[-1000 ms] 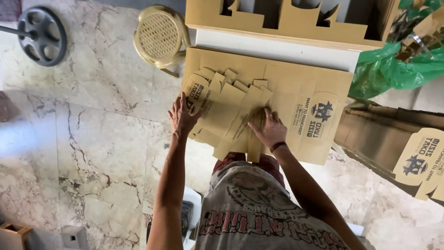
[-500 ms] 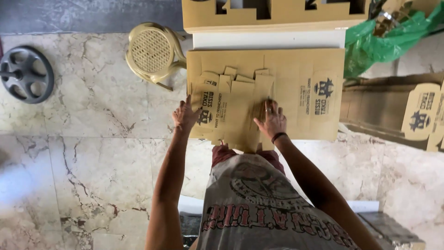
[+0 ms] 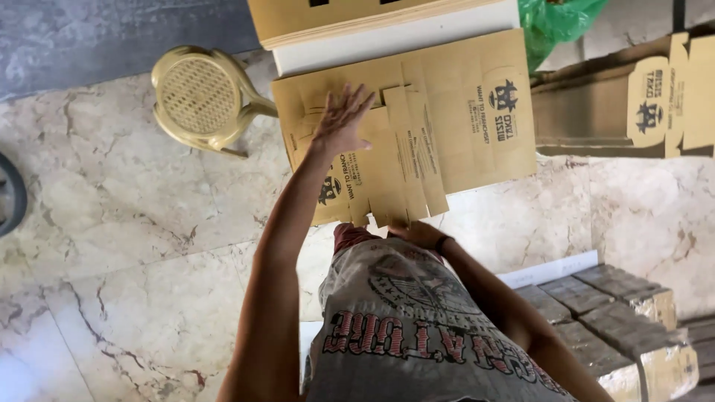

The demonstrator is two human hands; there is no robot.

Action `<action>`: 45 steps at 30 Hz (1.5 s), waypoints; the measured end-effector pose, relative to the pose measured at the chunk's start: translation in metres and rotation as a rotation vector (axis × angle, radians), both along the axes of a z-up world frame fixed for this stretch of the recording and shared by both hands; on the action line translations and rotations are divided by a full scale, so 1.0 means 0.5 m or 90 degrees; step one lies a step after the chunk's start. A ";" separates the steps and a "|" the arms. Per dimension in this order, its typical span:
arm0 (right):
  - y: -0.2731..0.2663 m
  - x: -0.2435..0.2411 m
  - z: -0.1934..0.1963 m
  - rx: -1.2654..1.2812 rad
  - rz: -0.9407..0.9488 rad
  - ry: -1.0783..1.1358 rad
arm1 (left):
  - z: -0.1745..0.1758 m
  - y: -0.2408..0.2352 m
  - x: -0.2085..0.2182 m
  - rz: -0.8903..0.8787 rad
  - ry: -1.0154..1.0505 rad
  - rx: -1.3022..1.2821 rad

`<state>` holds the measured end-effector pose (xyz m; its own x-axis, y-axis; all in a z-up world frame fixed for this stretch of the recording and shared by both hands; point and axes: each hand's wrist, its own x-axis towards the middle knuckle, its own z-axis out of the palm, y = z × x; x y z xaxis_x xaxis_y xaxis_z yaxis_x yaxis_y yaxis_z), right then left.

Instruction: Folding flat cardboard templates into boxes and stacking them.

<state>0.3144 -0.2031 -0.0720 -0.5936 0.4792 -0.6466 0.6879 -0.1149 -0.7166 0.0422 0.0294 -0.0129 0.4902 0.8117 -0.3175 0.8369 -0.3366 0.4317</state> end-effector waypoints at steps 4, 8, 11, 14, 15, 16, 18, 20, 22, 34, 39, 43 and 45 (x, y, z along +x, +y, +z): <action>-0.025 -0.068 0.063 -0.029 -0.026 -0.186 | -0.097 0.037 0.084 -0.095 0.141 0.010; -0.034 -0.102 0.058 -0.199 -0.359 -0.215 | -0.110 0.007 0.108 -0.082 0.298 -0.017; -0.013 -0.099 0.057 -0.571 -0.962 0.072 | -0.008 -0.015 0.111 -0.055 0.275 -0.063; -0.003 -0.095 0.064 -1.135 -1.751 0.695 | -0.006 -0.022 0.115 -0.056 0.216 -0.066; -0.030 -0.095 0.013 -1.139 -1.751 0.712 | -0.018 -0.030 0.120 -0.066 0.220 -0.061; -0.058 -0.097 -0.037 -0.990 -1.454 0.568 | -0.029 -0.039 0.124 -0.035 0.196 -0.100; -0.067 -0.100 -0.097 -0.813 -1.162 0.453 | -0.055 -0.026 0.135 -0.010 0.174 -0.122; -0.083 -0.113 -0.113 -0.635 -1.077 0.380 | -0.099 -0.026 0.132 0.033 0.149 -0.137; -0.066 -0.119 -0.050 -0.548 -1.055 0.285 | -0.203 -0.025 0.103 0.062 0.132 -0.128; -0.055 0.026 0.123 0.138 -1.022 0.086 | 0.154 -0.210 0.044 0.337 -0.370 -0.114; -0.006 0.056 0.158 0.430 -0.930 0.215 | 0.095 -0.204 0.010 0.197 -0.526 0.211; 0.023 0.060 0.185 0.545 -0.822 0.135 | 0.115 -0.184 0.014 0.164 -0.509 0.142; 0.006 0.087 0.142 0.577 -0.806 0.107 | 0.094 -0.192 0.011 0.166 -0.496 0.084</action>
